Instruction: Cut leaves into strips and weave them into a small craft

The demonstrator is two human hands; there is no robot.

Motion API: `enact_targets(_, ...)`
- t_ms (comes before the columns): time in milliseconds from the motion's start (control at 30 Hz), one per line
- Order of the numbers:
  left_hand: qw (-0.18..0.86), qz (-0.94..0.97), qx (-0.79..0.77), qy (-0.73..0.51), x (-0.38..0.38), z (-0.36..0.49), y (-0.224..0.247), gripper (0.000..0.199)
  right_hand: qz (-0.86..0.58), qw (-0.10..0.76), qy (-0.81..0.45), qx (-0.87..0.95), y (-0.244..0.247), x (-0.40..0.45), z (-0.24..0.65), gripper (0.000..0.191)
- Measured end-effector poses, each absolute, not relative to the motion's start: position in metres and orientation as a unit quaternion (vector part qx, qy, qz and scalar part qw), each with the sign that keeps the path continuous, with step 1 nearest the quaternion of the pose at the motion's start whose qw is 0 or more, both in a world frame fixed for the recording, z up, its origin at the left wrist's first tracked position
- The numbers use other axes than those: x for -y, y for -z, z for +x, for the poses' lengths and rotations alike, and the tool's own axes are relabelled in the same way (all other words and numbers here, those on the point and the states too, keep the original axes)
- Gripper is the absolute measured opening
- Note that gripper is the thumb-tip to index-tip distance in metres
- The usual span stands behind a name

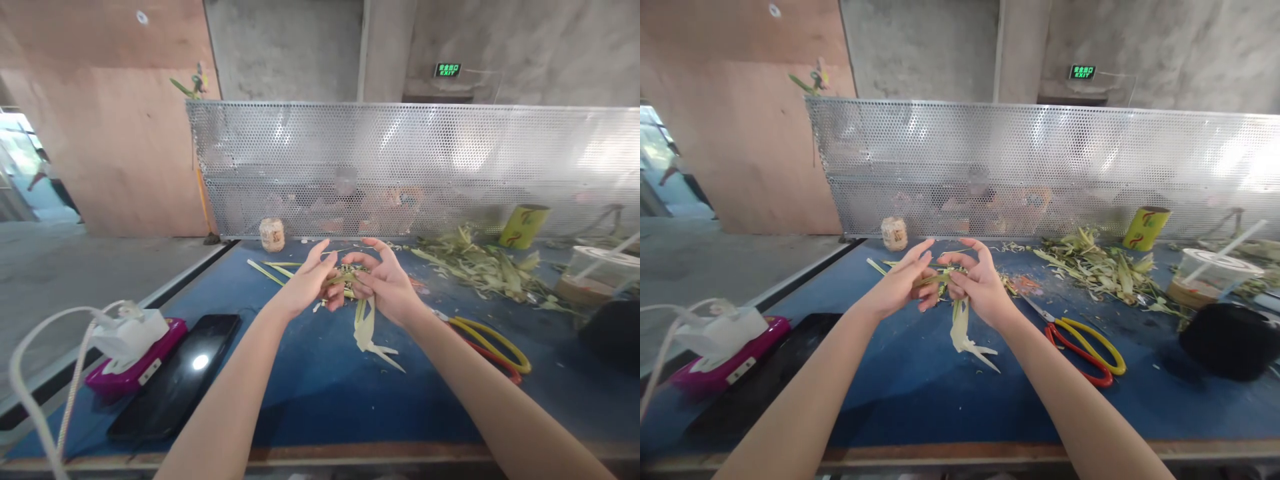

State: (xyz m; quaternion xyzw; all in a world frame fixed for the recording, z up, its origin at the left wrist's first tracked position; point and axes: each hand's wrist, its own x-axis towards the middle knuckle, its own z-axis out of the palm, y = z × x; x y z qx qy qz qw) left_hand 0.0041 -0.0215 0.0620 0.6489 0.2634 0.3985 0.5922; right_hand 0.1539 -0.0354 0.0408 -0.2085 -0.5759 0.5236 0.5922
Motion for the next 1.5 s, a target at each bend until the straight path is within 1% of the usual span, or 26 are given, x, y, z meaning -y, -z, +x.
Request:
enact_targets(67,0.624,0.637,-0.247,-0.38,0.019,-0.001,-0.065,0.064,-0.209,0.592,-0.52,0.579,-0.043,0.039,0.155,0.051)
enact_targets(133,0.633,0.619,-0.262,-0.383,0.017,-0.004,-0.066,0.065,-0.201,0.587,-0.52,0.587,-0.045,0.043,0.155,0.054)
enact_targets(267,0.61,0.591,-0.313,-0.426,0.018,-0.003,-0.065,0.078,-0.215,0.569,-0.512,0.607,-0.046,0.045,0.156,0.06)
enact_targets(467,0.594,0.596,-0.277,-0.463,0.021,-0.002,-0.066,0.085,-0.209,0.569,-0.509,0.611,-0.045,0.044,0.157,0.06)
enact_targets(600,0.594,0.61,-0.266,-0.452,0.018,-0.001,-0.064,0.091,-0.195,0.57,-0.516,0.609,-0.046,0.045,0.157,0.059)
enact_targets(767,0.579,0.634,-0.227,-0.459,0.017,0.002,-0.059,0.093,-0.219,0.565,-0.51,0.61,-0.046,0.045,0.156,0.059)
enact_targets(933,0.512,0.667,-0.228,-0.491,0.016,0.004,-0.058,0.091,-0.239,0.59,-0.487,0.598,-0.046,0.043,0.157,0.054)
enact_targets(1067,0.477,0.671,-0.237,-0.516,0.016,0.009,-0.056,0.099,-0.227,0.625,-0.469,0.581,-0.045,0.04,0.158,0.045)
enact_targets(1200,0.479,0.658,-0.241,-0.53,0.019,0.014,-0.055,0.106,-0.217,0.649,-0.456,0.568,-0.043,0.037,0.159,0.038)
enact_targets(1367,0.488,0.636,-0.244,-0.546,0.02,0.012,-0.056,0.109,-0.218,0.669,-0.444,0.555,-0.044,0.033,0.164,0.032)
enact_targets(1433,0.486,0.604,-0.246,-0.582,0.014,0.008,-0.057,0.106,-0.218,0.675,-0.441,0.549,-0.045,0.031,0.166,0.03)
enact_targets(1500,0.494,0.531,-0.249,-0.642,0.006,0.002,-0.06,0.097,-0.217,0.685,-0.441,0.539,-0.046,0.029,0.169,0.029)
